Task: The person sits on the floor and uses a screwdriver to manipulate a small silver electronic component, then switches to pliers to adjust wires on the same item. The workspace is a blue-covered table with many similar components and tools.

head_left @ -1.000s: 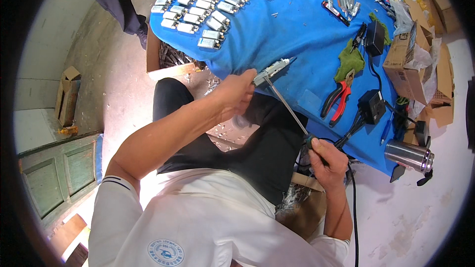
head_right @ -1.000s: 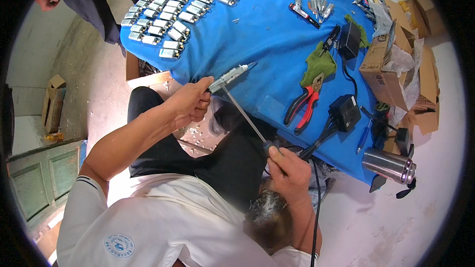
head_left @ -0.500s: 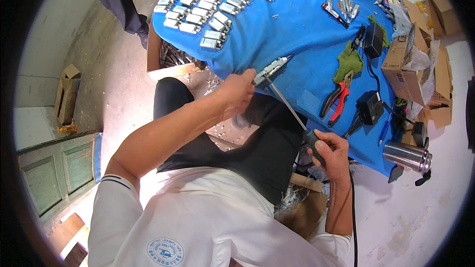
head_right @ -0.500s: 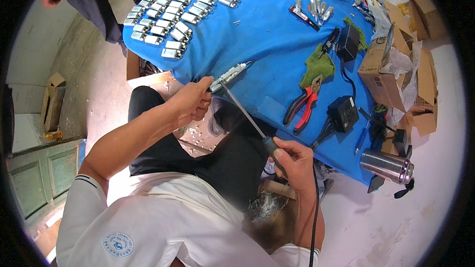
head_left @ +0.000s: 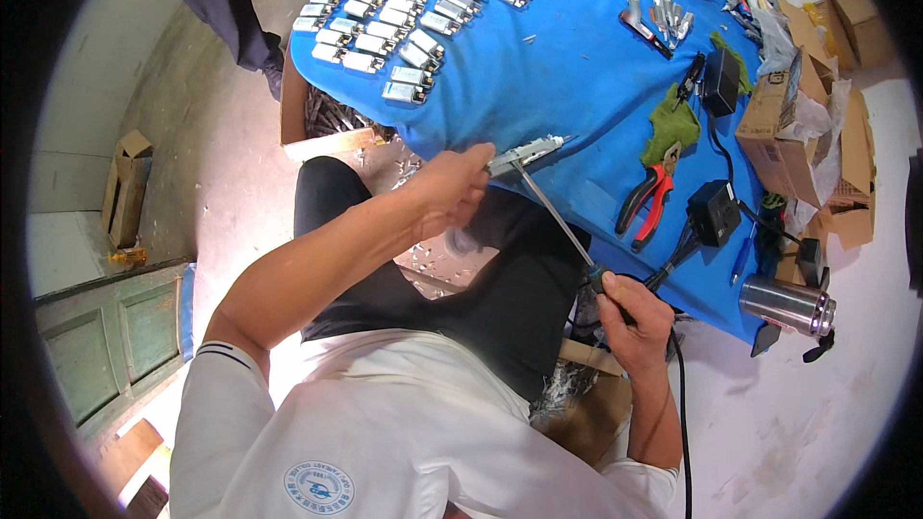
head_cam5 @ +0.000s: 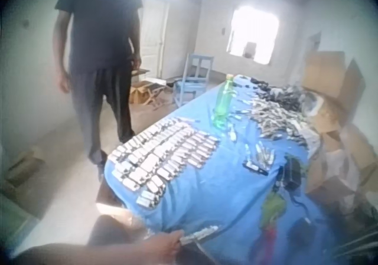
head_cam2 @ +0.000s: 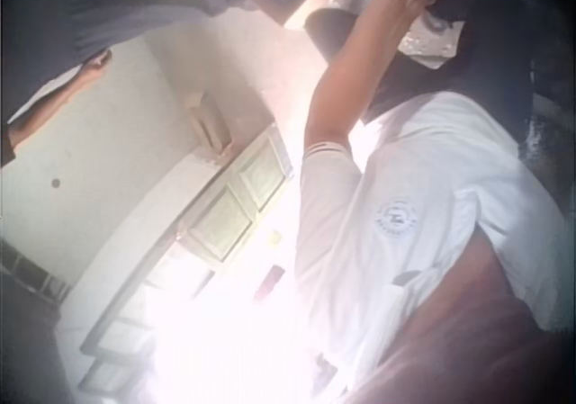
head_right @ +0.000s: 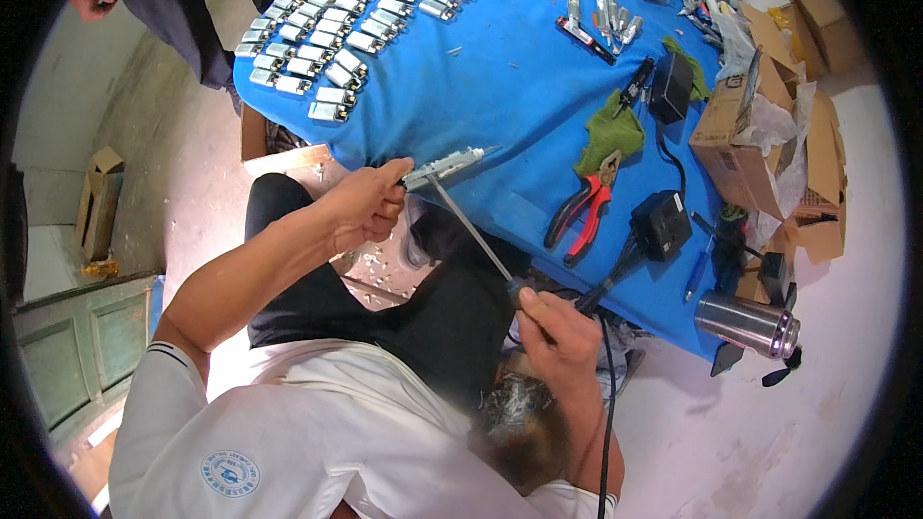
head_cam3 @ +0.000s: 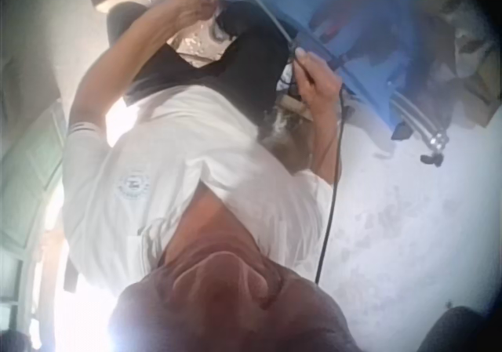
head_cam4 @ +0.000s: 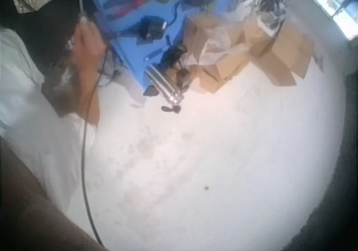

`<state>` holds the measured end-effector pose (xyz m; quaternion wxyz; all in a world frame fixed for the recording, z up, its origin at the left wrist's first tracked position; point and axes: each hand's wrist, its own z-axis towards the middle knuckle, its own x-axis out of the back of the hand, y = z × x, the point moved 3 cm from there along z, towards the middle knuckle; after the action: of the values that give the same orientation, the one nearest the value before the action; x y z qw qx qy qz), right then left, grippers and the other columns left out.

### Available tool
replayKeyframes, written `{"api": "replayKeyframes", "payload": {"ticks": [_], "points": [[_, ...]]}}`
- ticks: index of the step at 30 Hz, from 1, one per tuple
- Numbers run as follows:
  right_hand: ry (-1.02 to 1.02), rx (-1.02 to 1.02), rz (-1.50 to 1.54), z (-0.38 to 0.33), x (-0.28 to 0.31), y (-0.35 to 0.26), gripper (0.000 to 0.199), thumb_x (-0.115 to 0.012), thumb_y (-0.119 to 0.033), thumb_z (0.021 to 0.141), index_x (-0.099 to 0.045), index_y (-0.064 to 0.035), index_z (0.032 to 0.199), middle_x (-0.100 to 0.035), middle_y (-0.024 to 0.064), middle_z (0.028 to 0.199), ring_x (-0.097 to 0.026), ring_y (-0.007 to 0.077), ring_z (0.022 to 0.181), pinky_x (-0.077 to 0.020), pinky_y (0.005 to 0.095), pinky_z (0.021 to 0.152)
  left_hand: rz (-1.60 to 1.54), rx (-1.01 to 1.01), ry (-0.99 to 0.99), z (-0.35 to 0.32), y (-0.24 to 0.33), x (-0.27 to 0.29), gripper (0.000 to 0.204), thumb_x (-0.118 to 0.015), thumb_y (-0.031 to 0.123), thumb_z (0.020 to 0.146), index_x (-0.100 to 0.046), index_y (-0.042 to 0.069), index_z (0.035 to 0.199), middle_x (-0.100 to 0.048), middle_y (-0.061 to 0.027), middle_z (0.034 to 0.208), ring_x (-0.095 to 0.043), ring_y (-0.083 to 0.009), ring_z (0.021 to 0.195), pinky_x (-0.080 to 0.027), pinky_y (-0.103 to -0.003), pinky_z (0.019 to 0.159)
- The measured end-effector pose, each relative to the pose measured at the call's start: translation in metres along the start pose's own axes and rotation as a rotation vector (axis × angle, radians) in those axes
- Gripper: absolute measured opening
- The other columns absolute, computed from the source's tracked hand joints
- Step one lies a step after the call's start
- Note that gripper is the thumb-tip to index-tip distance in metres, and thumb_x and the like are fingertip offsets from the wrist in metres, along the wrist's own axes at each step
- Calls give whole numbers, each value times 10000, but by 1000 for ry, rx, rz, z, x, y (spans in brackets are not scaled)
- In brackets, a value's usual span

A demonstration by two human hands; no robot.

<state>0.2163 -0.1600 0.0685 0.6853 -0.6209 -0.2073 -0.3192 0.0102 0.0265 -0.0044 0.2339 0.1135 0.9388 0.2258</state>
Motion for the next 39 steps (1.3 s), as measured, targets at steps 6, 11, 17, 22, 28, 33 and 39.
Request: {"api": "replayKeyframes", "payload": {"ticks": [6, 11, 17, 22, 28, 33, 39], "points": [[28, -67, 131, -6, -1, 7, 264, -681, 57, 729, -674, 12, 990, -686, 153, 917, -675, 212, 795, -514, 273, 715, 0, -4, -8, -4, 1, -2, 492, -461, 465, 925, -255, 196, 567, -219, 60, 502, -170, -78, 408, -148, -253, 413], [42, 11, 62, -4, -2, 7, 266, -693, 63, 716, -671, 25, 979, -679, 170, 905, -673, 231, 770, -515, 272, 685, 0, 8, -48, -3, 1, 0, 494, -457, 470, 926, -256, 196, 568, -222, 62, 502, -171, -76, 412, -149, -247, 415], [18, -9, 82, -5, -6, 11, 298, -661, 85, 744, -658, 19, 1035, -677, 168, 953, -665, 231, 857, -499, 288, 781, 5, 0, -11, -1, 1, -1, 496, -456, 468, 928, -249, 198, 567, -209, 69, 503, -159, -73, 408, -135, -250, 411], [12, 18, 92, -2, -6, 15, 252, -681, 36, 743, -668, 20, 994, -681, 165, 912, -673, 230, 790, -510, 281, 713, 21, 7, -34, 0, 1, 1, 499, -455, 464, 928, -237, 205, 562, -199, 75, 501, -152, -69, 405, -128, -249, 407], [-45, -94, 209, 2, -3, 25, 243, -679, -3, 762, -670, 18, 1004, -694, 129, 877, -668, 183, 767, -506, 266, 690, -10, 13, 16, -2, 1, -2, 504, -463, 455, 926, -229, 212, 552, -201, 77, 494, -144, -64, 388, -111, -243, 388], [-149, -420, 496, -3, 0, 42, 268, -671, -63, 805, -652, 10, 1062, -670, 113, 805, -582, 130, 583, -440, 231, 523, -25, 14, 7, -2, 2, -2, 506, -475, 450, 922, -230, 210, 549, -206, 75, 491, -154, -60, 381, -115, -240, 381], [-189, -700, 1004, 0, -11, 57, 282, -653, -108, 837, -631, 8, 1093, -638, 125, 755, -505, 92, 479, -371, 217, 413, -6, -1, 17, -1, 1, -1, 493, -484, 454, 920, -250, 205, 565, -208, 71, 498, -152, -62, 386, -126, -240, 380]]}}
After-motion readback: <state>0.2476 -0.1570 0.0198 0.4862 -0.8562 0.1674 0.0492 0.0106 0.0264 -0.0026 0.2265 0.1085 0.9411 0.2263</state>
